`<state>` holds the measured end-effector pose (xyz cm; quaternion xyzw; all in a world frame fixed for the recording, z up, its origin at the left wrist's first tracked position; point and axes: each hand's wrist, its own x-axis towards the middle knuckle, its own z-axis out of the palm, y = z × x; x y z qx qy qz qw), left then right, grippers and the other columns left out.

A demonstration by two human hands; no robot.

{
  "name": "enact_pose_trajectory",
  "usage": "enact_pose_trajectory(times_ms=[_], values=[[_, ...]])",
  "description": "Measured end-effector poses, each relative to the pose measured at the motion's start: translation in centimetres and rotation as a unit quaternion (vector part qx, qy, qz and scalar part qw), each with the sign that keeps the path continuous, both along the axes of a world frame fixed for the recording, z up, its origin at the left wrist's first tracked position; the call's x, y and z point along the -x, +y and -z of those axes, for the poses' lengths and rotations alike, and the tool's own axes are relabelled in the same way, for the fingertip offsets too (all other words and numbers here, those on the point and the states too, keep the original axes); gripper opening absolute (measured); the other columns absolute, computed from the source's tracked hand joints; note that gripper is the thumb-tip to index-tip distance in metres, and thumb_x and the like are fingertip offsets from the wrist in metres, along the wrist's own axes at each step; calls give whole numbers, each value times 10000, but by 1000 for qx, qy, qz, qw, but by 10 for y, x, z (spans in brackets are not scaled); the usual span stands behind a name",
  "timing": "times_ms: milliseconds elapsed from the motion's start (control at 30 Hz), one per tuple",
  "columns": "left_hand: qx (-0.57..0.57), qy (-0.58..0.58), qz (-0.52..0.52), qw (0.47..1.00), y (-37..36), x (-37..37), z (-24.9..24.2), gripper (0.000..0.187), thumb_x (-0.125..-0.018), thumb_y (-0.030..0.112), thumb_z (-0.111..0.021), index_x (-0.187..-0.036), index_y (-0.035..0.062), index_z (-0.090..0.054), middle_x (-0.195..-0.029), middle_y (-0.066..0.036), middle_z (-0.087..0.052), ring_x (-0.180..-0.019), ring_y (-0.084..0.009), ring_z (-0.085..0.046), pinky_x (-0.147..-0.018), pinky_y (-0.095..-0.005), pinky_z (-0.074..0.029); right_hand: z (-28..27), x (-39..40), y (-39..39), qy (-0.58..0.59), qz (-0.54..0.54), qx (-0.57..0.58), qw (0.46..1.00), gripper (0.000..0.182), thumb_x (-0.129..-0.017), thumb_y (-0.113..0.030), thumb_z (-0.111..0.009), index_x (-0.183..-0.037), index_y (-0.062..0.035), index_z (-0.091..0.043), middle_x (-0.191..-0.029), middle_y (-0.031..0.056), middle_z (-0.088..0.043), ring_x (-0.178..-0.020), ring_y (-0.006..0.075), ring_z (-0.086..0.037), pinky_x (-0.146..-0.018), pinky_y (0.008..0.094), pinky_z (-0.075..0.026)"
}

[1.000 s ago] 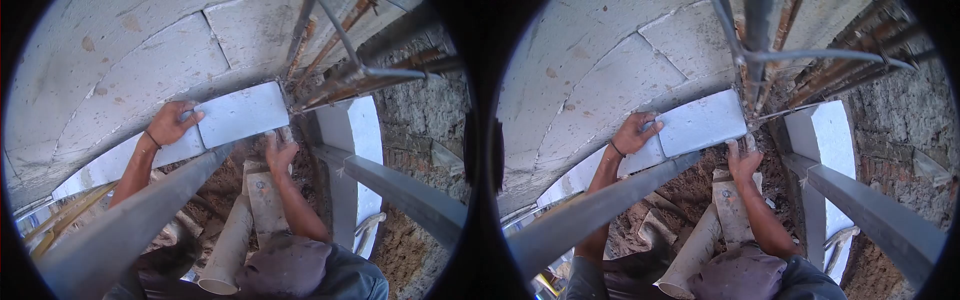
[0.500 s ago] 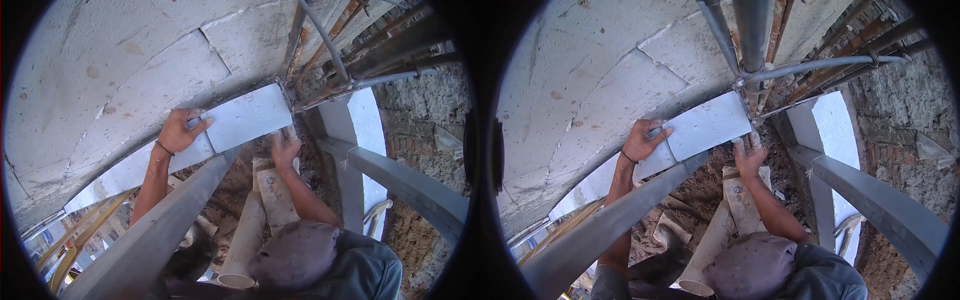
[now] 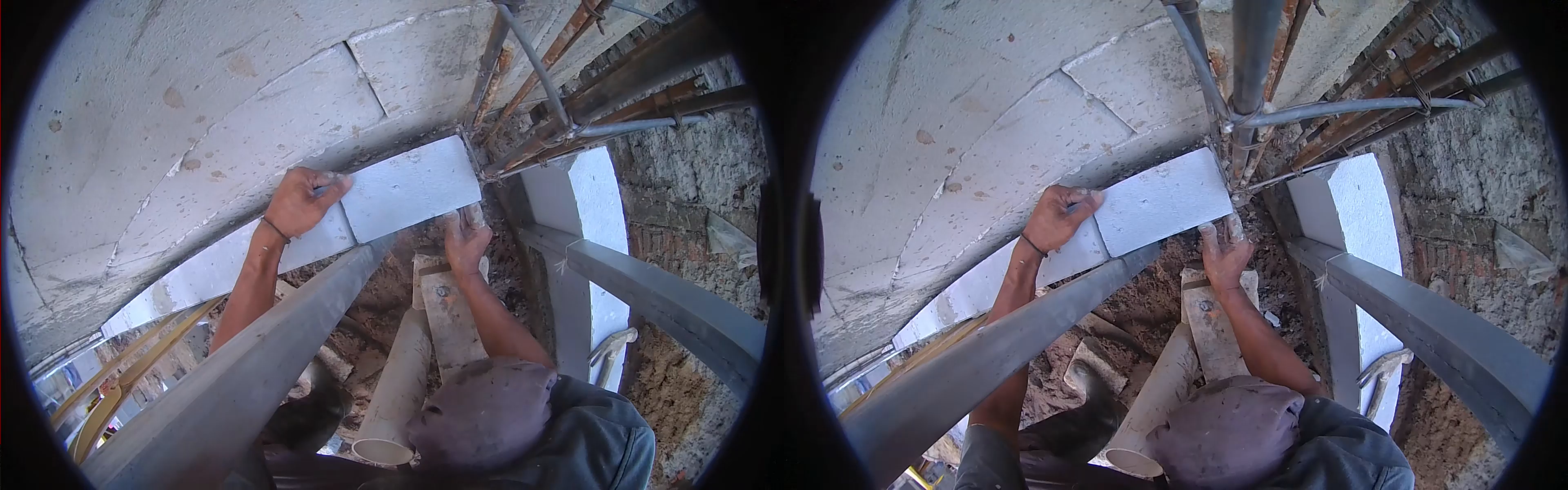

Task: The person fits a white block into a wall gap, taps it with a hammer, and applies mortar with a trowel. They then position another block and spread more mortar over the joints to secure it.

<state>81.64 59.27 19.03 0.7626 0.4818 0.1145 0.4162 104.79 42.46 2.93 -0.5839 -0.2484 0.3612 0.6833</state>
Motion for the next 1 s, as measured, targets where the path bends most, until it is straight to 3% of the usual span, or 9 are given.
enact_pose_trajectory(times_ms=[100,233,300,433,500,600,700,933,1000], values=[[69,77,-53,993,7,3,-1,698,-993,526,-628,-605,-46,-529,-512,-59,-422,-561,-121,-387,-508,-399,-371,9,-5,-6,0,-12,19,1000,464,-967,-154,-718,-1292,149,-584,-1229,155,-661,-1127,166,-588,-962,332,-489],[56,21,-59,996,11,5,6,782,-993,622,-566,-548,13,-362,-530,-6,-260,-555,-123,-297,-479,-417,-287,-8,-8,-2,-12,7,108,994,378,-1027,-228,-626,-1235,87,-608,-1157,110,-656,-1033,150,-588,-902,326,-486],[75,96,-40,992,15,4,2,720,-972,555,-649,-600,-52,-539,-521,-51,-415,-559,-132,-385,-512,-400,-375,-12,-8,-2,-17,20,116,993,355,-1059,-266,-571,-1189,63,-607,-1126,98,-634,-994,150,-580,-885,324,-480],[-8,39,-13,999,3,-7,-4,533,-968,428,-705,-739,-51,-668,-613,-56,-564,-633,-125,-487,-620,-364,-449,-8,-16,0,34,4,66,997,341,-1048,-240,-564,-1203,59,-619,-1126,81,-645,-1003,140,-570,-892,321,-461],[56,57,16,997,9,-4,-7,440,-902,363,-785,-1013,-62,-757,-784,-190,-719,-691,-163,-605,-685,-364,-513,-5,-16,0,44,4,66,997,352,-1032,-212,-573,-1238,66,-636,-1140,86,-669,-997,135,-580,-872,321,-454],[56,74,9,996,7,-6,-14,403,-908,352,-778,-980,-43,-767,-764,-173,-715,-691,-161,-612,-679,-366,-510,19,-4,-2,76,24,35,996,366,-1015,-231,-601,-1224,67,-640,-1144,85,-664,-995,137,-581,-855,341,-463],[42,79,10,996,7,-5,-12,377,-911,337,-778,-988,-33,-772,-766,-165,-722,-698,-154,-616,-687,-366,-515,25,-4,-5,-51,-3,70,996,387,-999,-242,-622,-1228,69,-640,-1145,89,-668,-979,145,-587,-830,355,-476],[76,62,17,995,8,-4,-16,367,-901,315,-790,-981,-43,-772,-776,-155,-738,-712,-143,-619,-705,-354,-518,-2,-2,-2,-48,2,42,998,396,-1001,-206,-606,-1271,84,-602,-1189,118,-650,-1063,171,-587,-917,349,-472],[35,20,30,999,7,-2,-11,325,-932,275,-765,-883,-46,-757,-692,-37,-673,-681,-79,-516,-654,-324,-458,-13,-1,-3,-63,-1,46,997,360,-1026,-172,-559,-1289,73,-576,-1209,103,-625,-1096,165,-553,-950,347,-441]])
